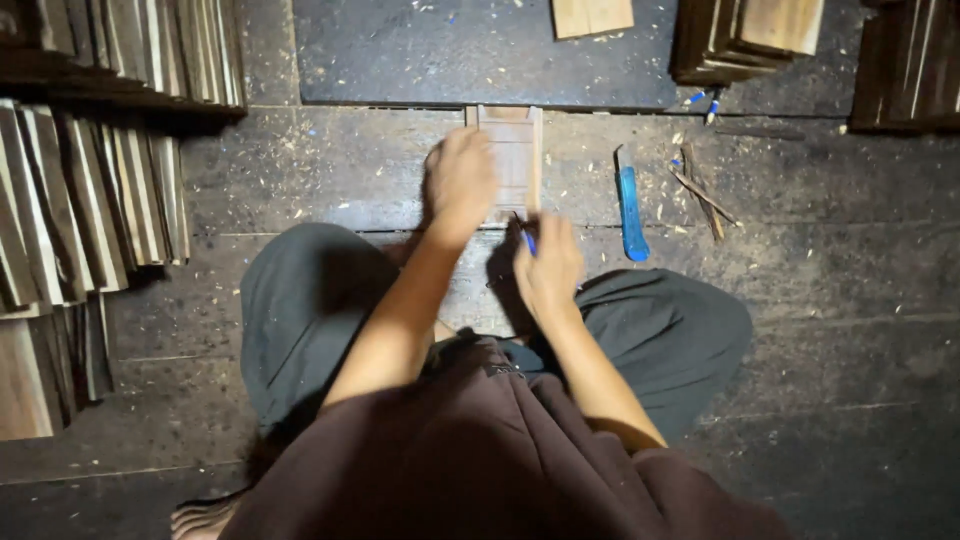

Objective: Marking lines on wooden boards using a pen for further processing in a workshop.

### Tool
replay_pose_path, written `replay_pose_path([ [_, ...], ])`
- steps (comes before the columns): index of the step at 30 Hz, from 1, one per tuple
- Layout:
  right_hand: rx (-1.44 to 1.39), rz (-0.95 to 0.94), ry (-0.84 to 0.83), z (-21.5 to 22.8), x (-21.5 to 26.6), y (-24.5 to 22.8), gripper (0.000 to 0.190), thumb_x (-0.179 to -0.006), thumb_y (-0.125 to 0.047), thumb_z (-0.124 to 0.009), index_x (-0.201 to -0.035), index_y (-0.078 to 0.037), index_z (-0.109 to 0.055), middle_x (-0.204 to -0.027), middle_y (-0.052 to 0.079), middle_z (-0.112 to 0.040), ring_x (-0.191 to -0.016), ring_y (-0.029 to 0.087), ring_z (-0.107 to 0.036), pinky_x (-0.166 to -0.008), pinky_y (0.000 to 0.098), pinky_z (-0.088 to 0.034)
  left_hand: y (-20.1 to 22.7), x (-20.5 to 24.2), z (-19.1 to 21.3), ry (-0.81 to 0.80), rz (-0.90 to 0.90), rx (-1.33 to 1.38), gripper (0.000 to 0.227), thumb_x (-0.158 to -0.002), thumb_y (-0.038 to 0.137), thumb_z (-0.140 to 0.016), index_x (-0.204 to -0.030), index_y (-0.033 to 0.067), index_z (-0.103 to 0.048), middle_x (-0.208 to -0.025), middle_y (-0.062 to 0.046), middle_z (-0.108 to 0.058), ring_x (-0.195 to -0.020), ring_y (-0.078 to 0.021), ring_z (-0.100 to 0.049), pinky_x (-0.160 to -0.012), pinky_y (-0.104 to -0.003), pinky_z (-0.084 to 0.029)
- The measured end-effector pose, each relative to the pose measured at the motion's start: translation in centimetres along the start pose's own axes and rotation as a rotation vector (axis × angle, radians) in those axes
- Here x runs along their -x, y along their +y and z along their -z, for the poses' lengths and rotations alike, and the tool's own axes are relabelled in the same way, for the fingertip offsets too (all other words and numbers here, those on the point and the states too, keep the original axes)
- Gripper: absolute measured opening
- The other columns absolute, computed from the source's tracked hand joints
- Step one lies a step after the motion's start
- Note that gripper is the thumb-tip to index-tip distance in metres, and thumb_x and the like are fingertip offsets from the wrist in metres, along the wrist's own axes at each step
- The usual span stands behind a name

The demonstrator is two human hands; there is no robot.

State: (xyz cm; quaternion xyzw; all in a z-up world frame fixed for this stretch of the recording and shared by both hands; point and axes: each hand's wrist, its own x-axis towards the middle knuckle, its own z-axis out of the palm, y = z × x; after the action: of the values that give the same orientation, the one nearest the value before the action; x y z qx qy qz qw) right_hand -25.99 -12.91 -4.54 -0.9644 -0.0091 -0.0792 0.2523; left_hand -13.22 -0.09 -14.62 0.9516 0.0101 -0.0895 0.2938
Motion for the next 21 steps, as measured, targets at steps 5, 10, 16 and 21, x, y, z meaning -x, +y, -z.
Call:
replay_pose_path([
  [5,0.06,-0.167,-0.053,-2.6,-4.5,-1.9,0.095,-0.071,-0.061,-0.085,-0.145,-0.015,-0.047,-0.138,0.017,-0.045,-0.124,0.045,-0.056,-0.096,0.0571,-0.055,-1.3,6.1,3.7,0.351,0.057,0.366,0.046,-0.092,0.006,-0.067,-0.138,0.0091,-0.058,-0.129,-0.014,-0.054,-0.127,-0.0356,-0.055,-0.114,-0.046,-0.041],
  [10,0.13,-0.295,-0.025,-0.8,-4.4,-0.6,0.085,-0.071,-0.046,-0.085,-0.14,-0.015,-0.048,-0.114,0.014,-0.061,-0.106,0.041,-0.065,-0.086,0.0582,-0.056,0.5,6.2,3.3,0.261,0.143,0.397,0.068,-0.089,0.004,-0.07,-0.15,0.0171,-0.043,-0.138,-0.014,-0.047,-0.132,-0.038,-0.05,-0.111,-0.05,-0.042],
  [16,0.268,-0.379,0.181,-1.6,-2.9,6.2,0.077,-0.062,-0.059,-0.083,-0.124,-0.021,-0.058,-0.099,0.009,-0.06,-0.093,0.037,-0.066,-0.076,0.0541,-0.058,6.6,7.0,2.4,0.339,0.162,0.187,0.098,-0.07,0.015,-0.089,-0.153,0.0156,-0.036,-0.151,-0.015,-0.036,-0.138,-0.0413,-0.039,-0.113,-0.058,-0.034],
  [21,0.257,-0.429,0.153,-2.3,-2.8,7.2,0.071,-0.065,-0.058,-0.079,-0.122,-0.02,-0.059,-0.105,0.01,-0.053,-0.096,0.041,-0.061,-0.077,0.0571,-0.057,9.0,6.0,-0.4,0.298,0.21,0.079,0.132,-0.06,0.037,-0.098,-0.162,0.0176,-0.017,-0.165,-0.019,-0.009,-0.151,-0.0475,-0.008,-0.122,-0.066,-0.009],
])
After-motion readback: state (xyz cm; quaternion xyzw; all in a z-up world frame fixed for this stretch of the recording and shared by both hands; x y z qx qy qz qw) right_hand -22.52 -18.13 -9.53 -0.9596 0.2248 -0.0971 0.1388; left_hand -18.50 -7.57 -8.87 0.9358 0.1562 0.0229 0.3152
